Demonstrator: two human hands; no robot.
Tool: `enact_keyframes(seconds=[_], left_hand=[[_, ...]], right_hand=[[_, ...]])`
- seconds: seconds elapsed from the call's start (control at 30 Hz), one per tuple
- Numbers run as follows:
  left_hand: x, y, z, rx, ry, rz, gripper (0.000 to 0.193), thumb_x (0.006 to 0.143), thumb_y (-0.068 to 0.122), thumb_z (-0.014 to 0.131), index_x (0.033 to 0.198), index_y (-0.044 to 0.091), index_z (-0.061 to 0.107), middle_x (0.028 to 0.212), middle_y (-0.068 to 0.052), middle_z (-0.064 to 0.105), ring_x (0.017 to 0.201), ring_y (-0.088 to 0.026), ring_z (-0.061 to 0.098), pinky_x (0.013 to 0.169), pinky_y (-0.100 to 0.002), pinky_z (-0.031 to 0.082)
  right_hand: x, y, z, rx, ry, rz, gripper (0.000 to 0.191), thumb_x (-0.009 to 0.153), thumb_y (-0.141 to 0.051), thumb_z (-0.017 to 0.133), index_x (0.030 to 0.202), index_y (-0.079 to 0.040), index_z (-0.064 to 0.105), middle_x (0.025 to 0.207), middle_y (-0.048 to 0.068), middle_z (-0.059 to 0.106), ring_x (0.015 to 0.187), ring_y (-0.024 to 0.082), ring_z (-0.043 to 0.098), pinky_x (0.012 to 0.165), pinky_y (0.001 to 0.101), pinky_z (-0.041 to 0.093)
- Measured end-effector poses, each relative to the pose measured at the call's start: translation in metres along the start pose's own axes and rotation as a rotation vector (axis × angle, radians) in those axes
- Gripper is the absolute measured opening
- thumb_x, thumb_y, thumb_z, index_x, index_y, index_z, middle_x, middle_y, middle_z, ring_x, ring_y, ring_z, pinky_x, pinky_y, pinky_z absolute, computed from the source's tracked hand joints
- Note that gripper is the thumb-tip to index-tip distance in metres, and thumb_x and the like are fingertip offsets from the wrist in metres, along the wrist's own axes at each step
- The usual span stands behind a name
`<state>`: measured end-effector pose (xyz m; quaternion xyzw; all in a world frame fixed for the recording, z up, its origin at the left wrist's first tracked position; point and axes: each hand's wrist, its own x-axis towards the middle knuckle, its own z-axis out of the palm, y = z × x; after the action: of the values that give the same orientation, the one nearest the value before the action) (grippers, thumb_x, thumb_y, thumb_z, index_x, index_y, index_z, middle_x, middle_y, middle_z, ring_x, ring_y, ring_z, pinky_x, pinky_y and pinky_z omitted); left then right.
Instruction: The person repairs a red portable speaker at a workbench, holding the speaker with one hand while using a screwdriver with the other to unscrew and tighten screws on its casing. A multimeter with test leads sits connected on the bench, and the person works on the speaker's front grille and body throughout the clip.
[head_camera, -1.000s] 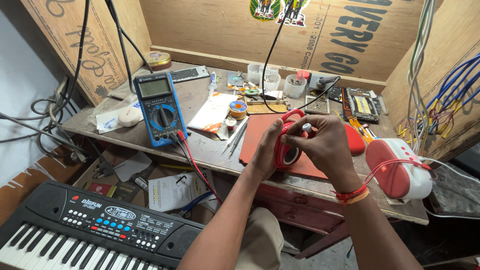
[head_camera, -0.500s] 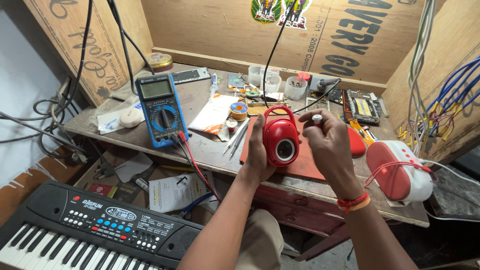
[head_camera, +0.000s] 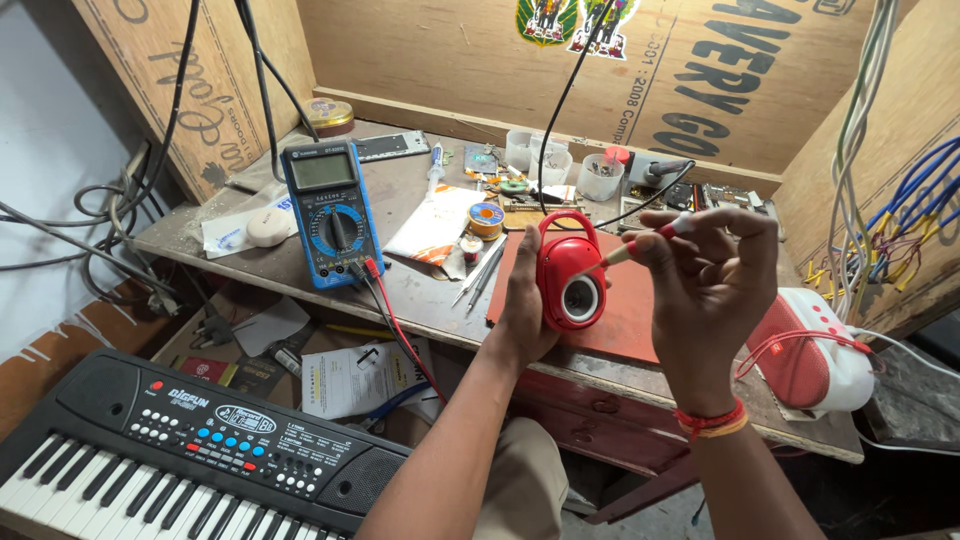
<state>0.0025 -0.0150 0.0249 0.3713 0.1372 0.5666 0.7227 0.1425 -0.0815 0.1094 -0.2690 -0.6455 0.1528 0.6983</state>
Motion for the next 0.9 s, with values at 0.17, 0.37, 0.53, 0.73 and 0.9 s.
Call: enact_keyframes(seconds=[0.17,0.37,0.53,0.73,0.9], left_hand=[[0.0,-0.001,-0.001,0.001,-0.059,0.013,0.088,0.101,0.076,0.035,0.137,0.001,0.062,0.102,-0.012,0.073,0.091,-0.018,0.073,0.076,-0.03,0.062],[0.0,-0.001,0.0,0.011,-0.049,0.0,0.089,0.1,0.077,0.034,0.135,0.0,0.061,0.105,-0.011,0.074,0.093,-0.018,0.073,0.077,-0.031,0.063],[0.0,0.0,0.001,0.022,-0.051,-0.001,0.089,0.1,0.077,0.033,0.136,0.001,0.062,0.105,-0.011,0.074,0.093,-0.018,0.073,0.077,-0.03,0.063],[0.0,0.0,0.002,0.03,-0.036,-0.009,0.089,0.099,0.077,0.033,0.137,0.001,0.061,0.105,-0.011,0.073,0.094,-0.018,0.073,0.076,-0.031,0.063],[0.001,-0.002,0.0,0.018,-0.054,-0.001,0.088,0.1,0.077,0.034,0.137,0.001,0.06,0.105,-0.012,0.073,0.094,-0.018,0.073,0.076,-0.03,0.063]], right_hand=[[-0.007,0.009,0.01,0.171,-0.011,-0.032,0.037,0.103,0.019,0.066,0.119,-0.003,0.04,0.112,0.008,0.056,0.111,0.026,0.073,0.097,0.0362,0.067],[-0.011,0.014,0.013,0.155,-0.021,-0.032,0.039,0.102,0.019,0.067,0.118,-0.003,0.039,0.113,0.007,0.053,0.109,0.026,0.073,0.099,0.0367,0.066],[-0.011,0.012,0.011,0.112,-0.015,-0.038,0.039,0.103,0.019,0.067,0.118,-0.003,0.038,0.113,0.008,0.056,0.108,0.024,0.072,0.096,0.0352,0.066],[-0.01,0.011,0.012,0.133,-0.011,-0.036,0.039,0.101,0.018,0.068,0.118,-0.003,0.039,0.112,0.008,0.053,0.109,0.023,0.072,0.1,0.0372,0.066],[-0.01,0.011,0.012,0.14,-0.031,-0.032,0.038,0.102,0.017,0.068,0.118,-0.003,0.04,0.112,0.008,0.058,0.11,0.024,0.074,0.099,0.0358,0.066]])
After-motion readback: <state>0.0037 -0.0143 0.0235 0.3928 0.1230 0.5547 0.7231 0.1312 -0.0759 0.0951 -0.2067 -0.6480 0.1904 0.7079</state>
